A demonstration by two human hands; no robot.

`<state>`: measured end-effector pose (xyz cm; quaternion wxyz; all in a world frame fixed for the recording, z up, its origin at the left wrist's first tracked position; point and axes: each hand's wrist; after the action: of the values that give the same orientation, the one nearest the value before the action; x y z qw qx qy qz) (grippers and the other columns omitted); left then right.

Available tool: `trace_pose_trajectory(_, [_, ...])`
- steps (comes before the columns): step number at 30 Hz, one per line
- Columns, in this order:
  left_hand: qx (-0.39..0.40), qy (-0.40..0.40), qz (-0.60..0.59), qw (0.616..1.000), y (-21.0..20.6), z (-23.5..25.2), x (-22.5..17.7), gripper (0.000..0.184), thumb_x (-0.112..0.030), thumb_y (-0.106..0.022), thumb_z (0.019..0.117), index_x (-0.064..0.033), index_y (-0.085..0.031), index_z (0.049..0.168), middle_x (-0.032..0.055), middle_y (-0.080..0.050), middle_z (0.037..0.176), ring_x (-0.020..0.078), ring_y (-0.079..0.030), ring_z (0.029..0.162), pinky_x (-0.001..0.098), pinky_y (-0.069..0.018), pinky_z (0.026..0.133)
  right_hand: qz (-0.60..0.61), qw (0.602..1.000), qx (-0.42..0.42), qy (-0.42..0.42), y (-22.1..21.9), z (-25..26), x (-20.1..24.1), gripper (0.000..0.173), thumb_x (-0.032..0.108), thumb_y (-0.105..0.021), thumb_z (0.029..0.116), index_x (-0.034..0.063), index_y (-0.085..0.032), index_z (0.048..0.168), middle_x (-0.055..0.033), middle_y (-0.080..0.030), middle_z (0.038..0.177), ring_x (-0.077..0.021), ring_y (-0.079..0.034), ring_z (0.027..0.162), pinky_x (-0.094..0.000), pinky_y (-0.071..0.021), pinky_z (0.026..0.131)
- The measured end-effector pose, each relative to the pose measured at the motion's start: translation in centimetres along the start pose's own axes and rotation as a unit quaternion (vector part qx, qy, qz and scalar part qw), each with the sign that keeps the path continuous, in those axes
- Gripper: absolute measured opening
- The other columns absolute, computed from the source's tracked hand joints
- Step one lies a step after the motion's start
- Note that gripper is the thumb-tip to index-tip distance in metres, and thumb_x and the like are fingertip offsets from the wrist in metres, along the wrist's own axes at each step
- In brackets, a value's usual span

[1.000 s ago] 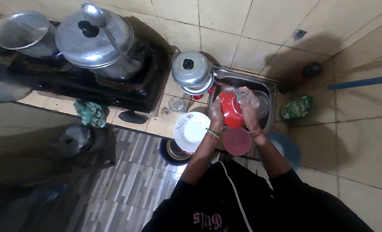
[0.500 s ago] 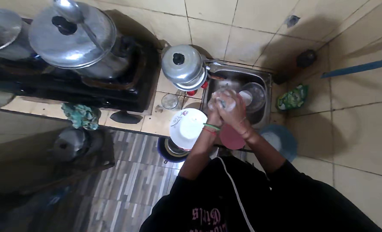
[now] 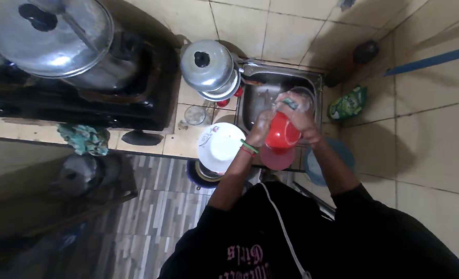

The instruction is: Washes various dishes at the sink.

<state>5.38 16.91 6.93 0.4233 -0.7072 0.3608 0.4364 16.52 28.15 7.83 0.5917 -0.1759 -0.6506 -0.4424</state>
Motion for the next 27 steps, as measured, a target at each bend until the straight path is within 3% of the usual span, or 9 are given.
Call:
trace_pose_trajectory(2, [0.006, -0.072, 0.143, 0.987, -0.8, -0.7, 0.0, 0.038, -0.017, -0.038, 0.1109, 0.0104, -0.062, 0.121, 0.0185, -0.067, 0.109, 0.0161, -0.064, 0.101, 0.0338, -0.052, 0.095, 0.072, 0.989, -0.053, -0.117, 0.4, -0.3, -1.3, 0.023, 0.016, -0.066, 0.0965, 0.0005, -0.07, 0.114, -0.0093, -0.071, 0.107, -0.0126, -0.067, 0.097, -0.0335, -0.0573, 0.088])
trace_pose_trajectory(4, [0.031, -0.133, 0.278, 0.951, -1.9, -2.1, 0.3, 0.033, -0.013, -0.041, 0.109, 0.0095, -0.064, 0.117, 0.0215, -0.068, 0.101, 0.0246, -0.067, 0.095, 0.0418, -0.0546, 0.089, 0.16, 0.952, -0.065, -0.253, 1.3, -1.0, -3.3, 0.03, 0.028, -0.066, 0.0988, 0.0054, -0.067, 0.118, -0.0051, -0.071, 0.098, -0.0112, -0.067, 0.084, -0.0325, -0.0591, 0.076])
trace_pose_trajectory(6, [0.104, -0.187, 0.432, 0.876, -2.5, -3.3, 2.2, 0.024, -0.01, -0.052, 0.105, 0.0068, -0.065, 0.115, 0.0227, -0.07, 0.097, 0.0343, -0.071, 0.088, 0.0504, -0.0583, 0.081, 0.224, 0.915, -0.019, -0.335, 2.1, -2.5, -5.1, 0.034, 0.031, -0.066, 0.0988, 0.0074, -0.061, 0.122, -0.0041, -0.069, 0.094, -0.0115, -0.067, 0.08, -0.0328, -0.0599, 0.071])
trace_pose_trajectory(8, [0.2, -0.232, 0.522, 0.796, -2.2, -3.6, 6.2, 0.022, -0.01, -0.058, 0.1021, 0.0044, -0.068, 0.115, 0.0207, -0.071, 0.103, 0.0357, -0.071, 0.096, 0.0509, -0.0573, 0.087, 0.207, 0.906, 0.039, -0.368, 2.9, -4.1, -6.8, 0.045, 0.018, -0.068, 0.0949, 0.0027, -0.054, 0.134, -0.0119, -0.068, 0.106, -0.0177, -0.067, 0.089, -0.0381, -0.0597, 0.078])
trace_pose_trajectory(11, [0.326, -0.185, 0.565, 0.735, -1.4, -4.1, 9.9, 0.027, -0.007, -0.054, 0.1031, 0.0056, -0.062, 0.126, 0.025, -0.067, 0.121, 0.042, -0.064, 0.116, 0.0561, -0.0482, 0.102, 0.082, 0.939, 0.062, -0.329, 2.7, -6.7, -8.4, 0.05, -0.002, -0.074, 0.0816, 0.0001, -0.059, 0.129, -0.0174, -0.066, 0.109, -0.022, -0.064, 0.088, -0.0412, -0.0574, 0.075])
trace_pose_trajectory(14, [0.33, -0.192, 0.564, 0.732, -1.1, -5.0, 12.2, 0.024, -0.004, -0.053, 0.1019, 0.008, -0.063, 0.12, 0.0271, -0.068, 0.114, 0.0453, -0.065, 0.111, 0.058, -0.0503, 0.097, 0.007, 0.951, 0.069, -0.301, 2.0, -8.8, -9.5, 0.054, -0.003, -0.08, 0.0789, 0.0031, -0.061, 0.129, -0.0231, -0.065, 0.118, -0.0335, -0.065, 0.099, -0.0519, -0.056, 0.082])
trace_pose_trajectory(19, [0.326, -0.173, 0.584, 0.723, -0.6, -5.6, 15.3, 0.027, -0.01, -0.055, 0.1026, 0.0061, -0.064, 0.122, 0.0274, -0.067, 0.118, 0.0458, -0.064, 0.115, 0.0603, -0.0478, 0.101, -0.064, 0.962, 0.065, -0.259, 0.7, -10.2, -12.2, 0.045, -0.006, -0.083, 0.0753, -0.0019, -0.066, 0.117, -0.0237, -0.068, 0.11, -0.0361, -0.066, 0.1, -0.0564, -0.0538, 0.088])
trace_pose_trajectory(24, [0.353, -0.082, 0.6, 0.713, -0.2, -5.0, 16.4, 0.051, -0.039, -0.064, 0.0997, -0.001, -0.061, 0.134, 0.026, -0.063, 0.128, 0.045, -0.056, 0.127, 0.0658, -0.0376, 0.109, -0.15, 0.951, 0.069, -0.263, 1.6, -9.5, -12.6, 0.037, 0.023, -0.08, 0.0902, 0.0016, -0.067, 0.118, -0.0245, -0.07, 0.107, -0.0418, -0.068, 0.098, -0.0645, -0.0534, 0.086])
trace_pose_trajectory(27, [0.341, -0.073, 0.584, 0.733, 0.0, -4.5, 16.3, 0.047, -0.038, -0.057, 0.1039, 0.0001, -0.062, 0.132, 0.0255, -0.064, 0.128, 0.0435, -0.057, 0.127, 0.0632, -0.0379, 0.11, -0.203, 0.938, 0.045, -0.277, 2.2, -6.0, -12.9, 0.038, 0.029, -0.07, 0.0977, -0.0045, -0.069, 0.117, -0.027, -0.068, 0.119, -0.0428, -0.064, 0.114, -0.0628, -0.0485, 0.099])
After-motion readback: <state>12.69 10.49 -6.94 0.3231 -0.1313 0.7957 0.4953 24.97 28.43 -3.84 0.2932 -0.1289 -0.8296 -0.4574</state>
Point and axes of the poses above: each hand's wrist, its own z-axis towards the middle knuckle, its own y-axis out of the back of the hand, x = y × z
